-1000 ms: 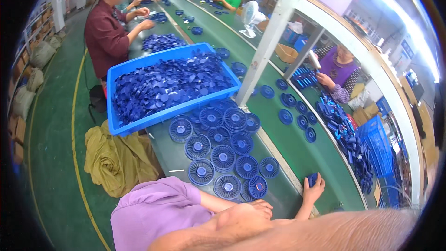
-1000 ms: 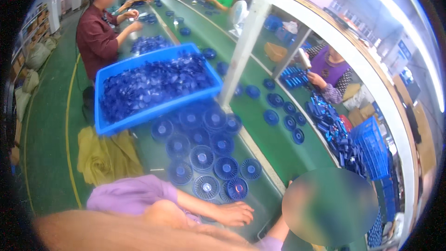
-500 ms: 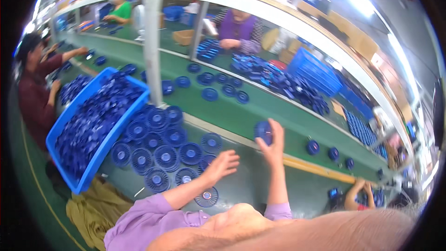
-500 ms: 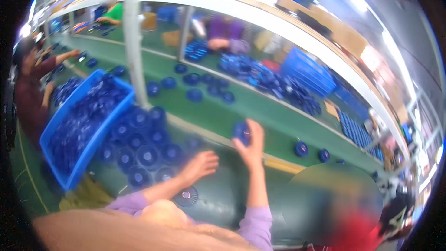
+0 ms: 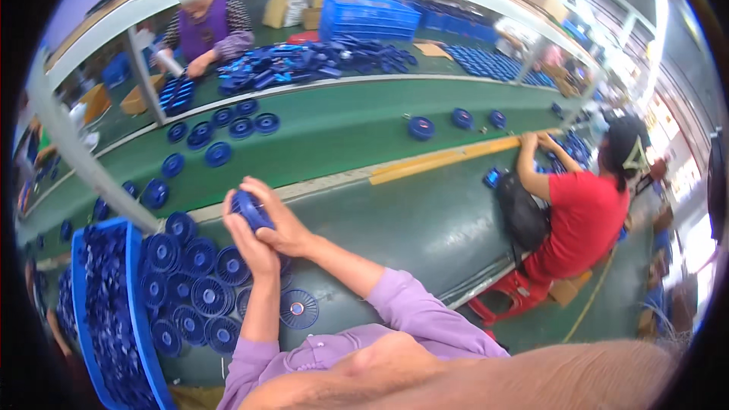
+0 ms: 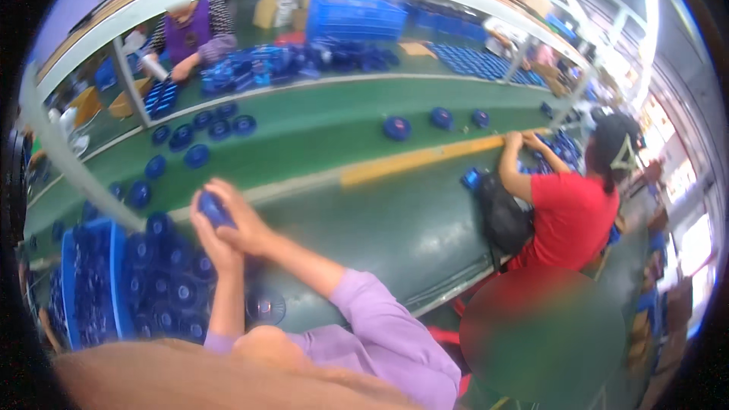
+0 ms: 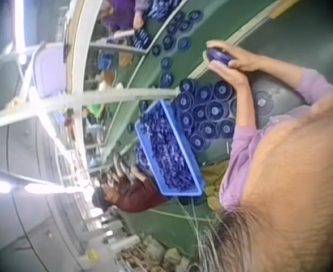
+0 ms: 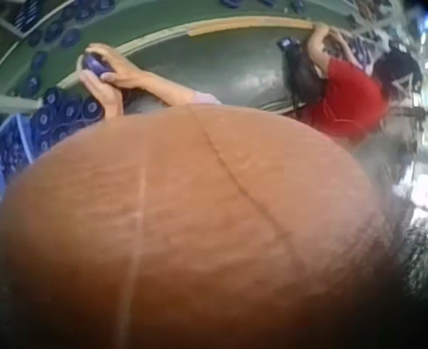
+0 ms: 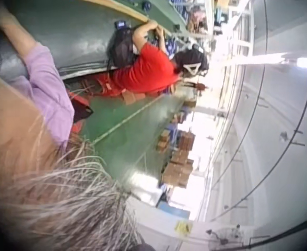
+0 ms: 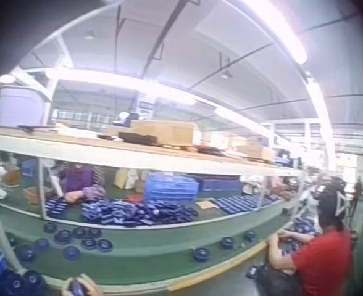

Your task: The person assembles small fans by taking fan components from the conveyor and table, snapping the casing parts together by hand, and placing the assembled fans onto the conveyor belt.

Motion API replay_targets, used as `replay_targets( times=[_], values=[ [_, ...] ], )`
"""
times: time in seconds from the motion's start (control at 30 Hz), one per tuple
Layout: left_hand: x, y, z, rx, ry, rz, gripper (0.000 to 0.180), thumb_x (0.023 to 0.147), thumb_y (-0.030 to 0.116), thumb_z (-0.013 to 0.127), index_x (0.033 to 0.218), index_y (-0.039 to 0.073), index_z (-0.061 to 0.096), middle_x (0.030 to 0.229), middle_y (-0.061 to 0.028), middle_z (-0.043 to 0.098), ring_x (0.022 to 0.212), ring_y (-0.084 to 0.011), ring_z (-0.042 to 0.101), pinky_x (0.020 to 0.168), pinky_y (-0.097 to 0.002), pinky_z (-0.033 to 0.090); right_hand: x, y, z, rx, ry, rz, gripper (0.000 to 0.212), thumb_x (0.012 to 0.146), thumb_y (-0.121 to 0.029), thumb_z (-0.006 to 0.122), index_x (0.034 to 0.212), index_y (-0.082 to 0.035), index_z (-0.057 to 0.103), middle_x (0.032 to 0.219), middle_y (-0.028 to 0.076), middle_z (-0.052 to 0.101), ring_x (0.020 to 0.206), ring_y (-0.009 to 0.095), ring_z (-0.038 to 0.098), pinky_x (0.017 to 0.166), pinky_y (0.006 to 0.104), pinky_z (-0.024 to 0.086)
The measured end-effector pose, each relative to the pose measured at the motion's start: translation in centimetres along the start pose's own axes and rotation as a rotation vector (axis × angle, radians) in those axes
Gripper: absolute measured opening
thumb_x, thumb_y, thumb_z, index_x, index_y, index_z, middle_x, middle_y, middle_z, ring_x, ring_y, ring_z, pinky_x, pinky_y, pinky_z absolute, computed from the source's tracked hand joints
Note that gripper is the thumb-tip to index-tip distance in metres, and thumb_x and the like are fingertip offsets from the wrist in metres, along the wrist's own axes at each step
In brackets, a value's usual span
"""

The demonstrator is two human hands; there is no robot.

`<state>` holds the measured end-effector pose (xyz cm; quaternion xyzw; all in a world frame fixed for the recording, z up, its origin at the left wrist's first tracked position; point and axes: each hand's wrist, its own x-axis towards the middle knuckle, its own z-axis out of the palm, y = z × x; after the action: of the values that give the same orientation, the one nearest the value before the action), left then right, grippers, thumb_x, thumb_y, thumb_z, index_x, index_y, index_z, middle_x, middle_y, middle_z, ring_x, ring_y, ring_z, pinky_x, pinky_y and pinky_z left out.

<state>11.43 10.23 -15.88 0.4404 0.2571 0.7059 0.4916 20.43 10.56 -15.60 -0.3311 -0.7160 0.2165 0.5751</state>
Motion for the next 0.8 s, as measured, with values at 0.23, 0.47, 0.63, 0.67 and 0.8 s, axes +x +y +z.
replay_targets(
  times=[0.23,0.47,0.63,0.67,0.8],
  values=[
    [0.1,1.8,-0.7,0.641,-0.13,0.617,0.061,0.095,0.042,0.045,0.136,-0.002,0.033,0.139,-0.0239,0.035,0.128,-0.0373,0.036,0.107,-0.0483,0.026,0.3,-3.3,-0.1,0.671,-0.131,0.302,0.076,0.094,-0.058,0.041,0.148,-0.008,0.021,0.142,0.011,0.035,0.131,0.021,0.034,0.109,0.0336,0.025],
    [0.5,1.2,-0.1,0.469,-0.299,0.273,0.07,0.096,0.048,0.042,0.142,-0.002,0.026,0.147,-0.0182,0.03,0.137,-0.0305,0.028,0.112,-0.0422,0.022,0.2,1.1,-0.9,0.423,0.059,0.264,0.066,0.089,-0.041,0.056,0.142,-0.006,0.034,0.136,0.01,0.043,0.125,0.018,0.04,0.106,0.0339,0.031],
    [2.9,1.1,-3.7,-0.323,0.033,-0.67,0.064,0.098,0.051,0.036,0.14,0.002,0.035,0.139,-0.0109,0.042,0.125,-0.0232,0.045,0.106,-0.0381,0.036,0.5,-1.2,-2.8,-0.033,-0.119,0.022,0.074,0.066,-0.034,0.072,0.132,-0.012,0.046,0.139,0.024,0.031,0.127,0.041,0.038,0.103,0.0445,0.035],
    [3.6,-0.3,-5.8,-0.416,-0.057,-0.715,0.063,0.098,0.051,0.039,0.136,0.001,0.039,0.134,-0.0109,0.048,0.121,-0.0232,0.049,0.104,-0.0375,0.04,0.5,-1.6,-3.0,-0.143,-0.149,-0.06,0.074,0.065,-0.037,0.075,0.13,-0.013,0.048,0.14,0.025,0.03,0.126,0.042,0.038,0.103,0.0452,0.035],
    [4.4,0.8,-5.2,-0.449,-0.017,-0.955,0.054,0.097,0.045,0.043,0.13,0.002,0.047,0.129,-0.0113,0.053,0.117,-0.0251,0.052,0.102,-0.0372,0.042,0.3,-3.3,-3.0,-0.29,-0.2,-0.134,0.071,0.062,-0.044,0.08,0.123,-0.018,0.054,0.141,0.026,0.028,0.128,0.045,0.032,0.103,0.0518,0.031]
  ],
)
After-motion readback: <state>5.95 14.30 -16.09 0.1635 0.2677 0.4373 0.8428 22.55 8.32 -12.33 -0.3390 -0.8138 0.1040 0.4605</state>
